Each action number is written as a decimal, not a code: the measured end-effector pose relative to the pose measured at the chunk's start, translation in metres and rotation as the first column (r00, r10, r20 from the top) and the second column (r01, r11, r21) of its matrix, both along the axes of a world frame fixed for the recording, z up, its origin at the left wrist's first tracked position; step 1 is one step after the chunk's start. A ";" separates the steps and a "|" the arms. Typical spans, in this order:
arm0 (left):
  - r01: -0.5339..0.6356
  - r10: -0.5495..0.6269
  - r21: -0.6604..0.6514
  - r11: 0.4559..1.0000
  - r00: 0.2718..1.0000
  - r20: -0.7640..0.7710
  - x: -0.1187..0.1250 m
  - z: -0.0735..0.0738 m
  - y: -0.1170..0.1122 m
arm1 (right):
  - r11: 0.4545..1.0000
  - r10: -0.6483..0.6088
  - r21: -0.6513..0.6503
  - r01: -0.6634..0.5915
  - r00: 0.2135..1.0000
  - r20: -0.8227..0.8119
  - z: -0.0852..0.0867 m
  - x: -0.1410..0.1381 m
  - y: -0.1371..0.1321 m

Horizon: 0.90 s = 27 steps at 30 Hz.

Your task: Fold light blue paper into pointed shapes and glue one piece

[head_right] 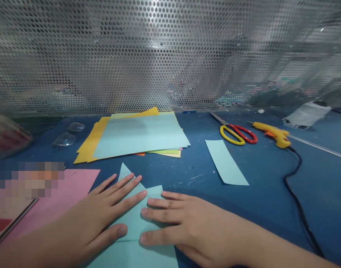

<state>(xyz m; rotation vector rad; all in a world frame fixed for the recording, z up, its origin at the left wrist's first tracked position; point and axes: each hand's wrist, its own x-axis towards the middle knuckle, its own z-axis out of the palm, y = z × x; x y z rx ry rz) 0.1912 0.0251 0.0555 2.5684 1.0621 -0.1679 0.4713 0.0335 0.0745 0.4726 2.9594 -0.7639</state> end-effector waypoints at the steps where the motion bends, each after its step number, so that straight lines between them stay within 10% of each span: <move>1: -0.001 0.001 -0.005 1.000 1.000 -0.001 0.000 0.000 0.000 | 1.000 -0.004 0.002 0.004 1.000 -0.009 0.000 0.000 0.000; 27: 0.064 -0.065 0.034 0.997 0.997 0.033 0.003 -0.001 -0.003 | 0.933 -0.045 0.357 0.045 0.999 -0.008 -0.004 -0.015 -0.021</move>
